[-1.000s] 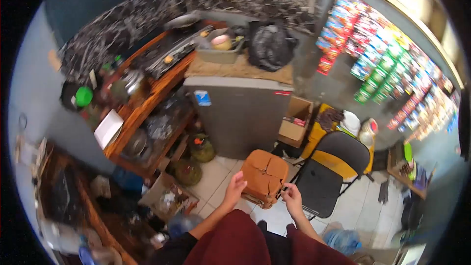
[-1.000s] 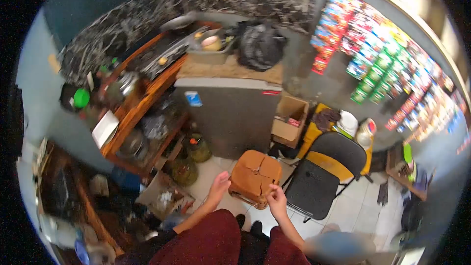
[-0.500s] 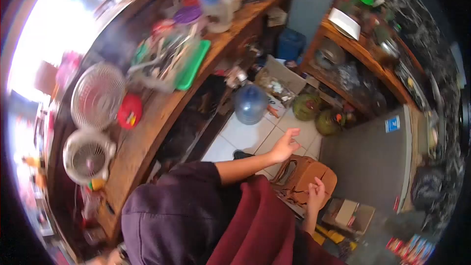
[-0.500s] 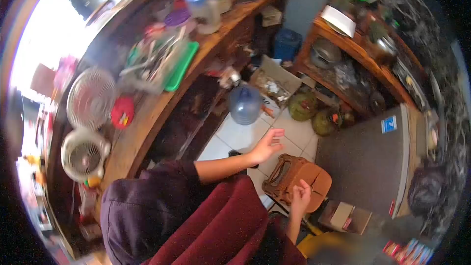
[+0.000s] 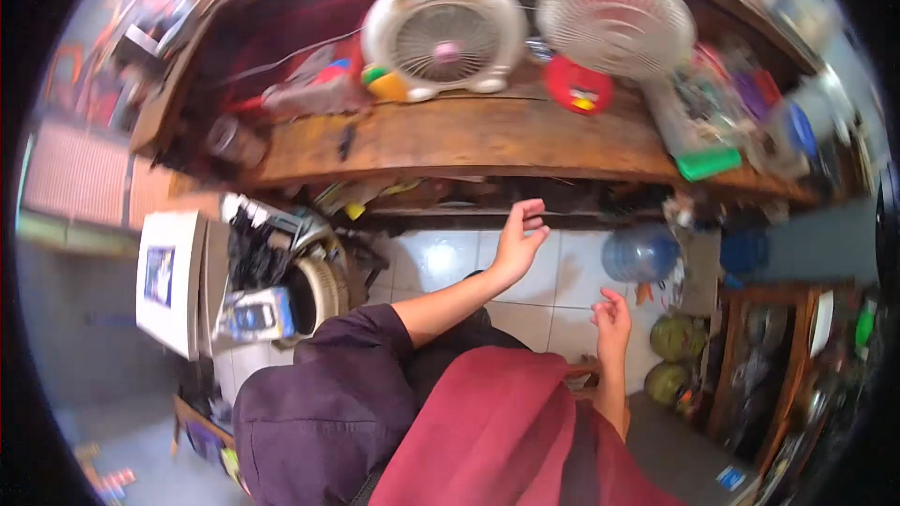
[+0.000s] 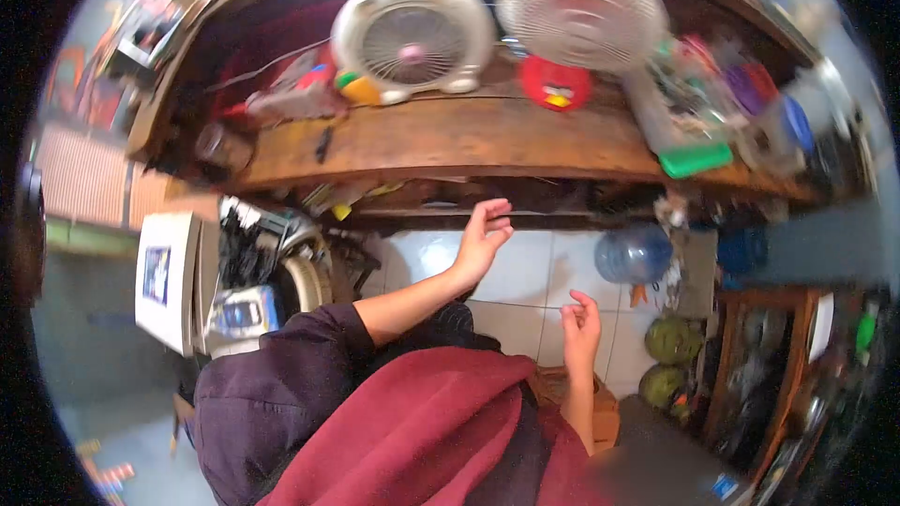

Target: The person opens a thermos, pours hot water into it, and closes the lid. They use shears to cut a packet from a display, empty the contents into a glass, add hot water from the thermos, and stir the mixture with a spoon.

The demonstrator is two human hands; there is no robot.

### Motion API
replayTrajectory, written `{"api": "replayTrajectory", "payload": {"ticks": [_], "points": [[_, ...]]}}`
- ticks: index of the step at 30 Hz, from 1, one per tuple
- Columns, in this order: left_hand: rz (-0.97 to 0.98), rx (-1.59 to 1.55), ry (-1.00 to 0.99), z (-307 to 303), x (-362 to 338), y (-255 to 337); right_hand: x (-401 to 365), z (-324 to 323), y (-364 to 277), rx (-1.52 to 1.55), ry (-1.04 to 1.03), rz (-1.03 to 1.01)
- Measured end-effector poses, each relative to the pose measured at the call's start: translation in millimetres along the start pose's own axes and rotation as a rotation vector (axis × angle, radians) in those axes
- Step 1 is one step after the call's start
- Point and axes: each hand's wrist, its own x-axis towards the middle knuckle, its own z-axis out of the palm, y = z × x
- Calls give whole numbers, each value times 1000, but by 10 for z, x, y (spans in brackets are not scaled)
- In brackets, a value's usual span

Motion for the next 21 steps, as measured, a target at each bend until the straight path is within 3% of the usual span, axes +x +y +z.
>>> {"api": "replayTrajectory", "payload": {"ticks": [7,9,11,12,13,14,16,19,21], "points": [[397,260,894,-2388,152,454,569,2112,-679,-408,-620,-296],[374,350,1175,-3166,41,664,591,2736,-792,-446,-779,-369],[381,102,1382,-3922,-16,836,512,3273,-948,-370,-928,-590],[303,-28,1502,-4283,-12,876,462,3513,-998,-368,-944,-586],[140,46,1584,-4637,1,846,403,3735,-1036,-366,-1017,-591],[3,-199,1423,-4553,-55,1132,321,3912,-1052,-365,-1089,-592],[58,-596,1067,-4869,-91,1086,154,4160,-1061,-336,-1168,-548],[117,-976,1000,-5013,-95,1114,3,4236,-968,-325,-1254,-568],[164,-954,1037,-5085,-209,1010,-21,4160,-893,-347,-1285,-550]]}}
